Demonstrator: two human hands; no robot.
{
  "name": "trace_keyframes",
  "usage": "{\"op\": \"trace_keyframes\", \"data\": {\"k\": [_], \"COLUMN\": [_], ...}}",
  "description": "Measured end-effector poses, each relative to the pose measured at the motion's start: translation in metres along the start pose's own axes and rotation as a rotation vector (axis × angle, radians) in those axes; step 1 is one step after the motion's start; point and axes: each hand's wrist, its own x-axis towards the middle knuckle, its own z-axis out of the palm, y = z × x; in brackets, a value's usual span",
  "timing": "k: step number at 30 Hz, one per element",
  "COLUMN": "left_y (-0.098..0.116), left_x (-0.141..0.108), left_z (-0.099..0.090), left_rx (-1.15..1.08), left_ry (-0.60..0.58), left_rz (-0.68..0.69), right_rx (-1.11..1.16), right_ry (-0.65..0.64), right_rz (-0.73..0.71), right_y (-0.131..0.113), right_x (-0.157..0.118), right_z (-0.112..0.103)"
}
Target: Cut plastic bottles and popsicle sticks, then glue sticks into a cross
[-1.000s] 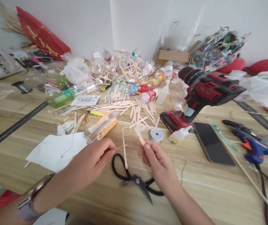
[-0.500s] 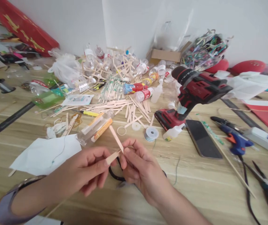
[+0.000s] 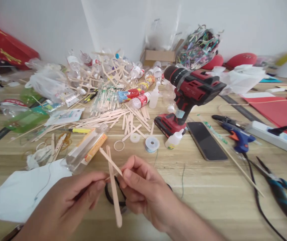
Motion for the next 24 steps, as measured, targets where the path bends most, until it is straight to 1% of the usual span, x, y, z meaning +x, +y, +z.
{"op": "trace_keyframes", "data": {"k": [3,8,13,17,20,24], "left_y": [-0.001,-0.008,-0.011,-0.015,-0.016,-0.012], "left_x": [0.002,0.006,0.006,0.005,0.005,0.007], "left_z": [0.004,0.014,0.016,0.015,0.013,0.008], "left_rx": [0.083,0.216,0.269,0.289,0.297,0.232], "left_ry": [0.024,0.098,0.144,0.133,0.102,0.054], "left_rz": [0.084,0.137,0.186,0.209,0.219,0.231], "right_rx": [0.046,0.072,0.060,-0.037,-0.134,-0.229], "right_ry": [0.010,-0.015,-0.024,-0.012,0.009,0.023], "right_rz": [0.000,0.021,0.007,-0.024,0.019,0.072], "right_y": [0.002,0.006,0.009,0.009,0.005,0.000], "right_x": [0.001,0.003,0.007,0.008,0.008,0.009], "right_z": [-0.004,-0.009,-0.009,-0.010,-0.013,-0.018]}}
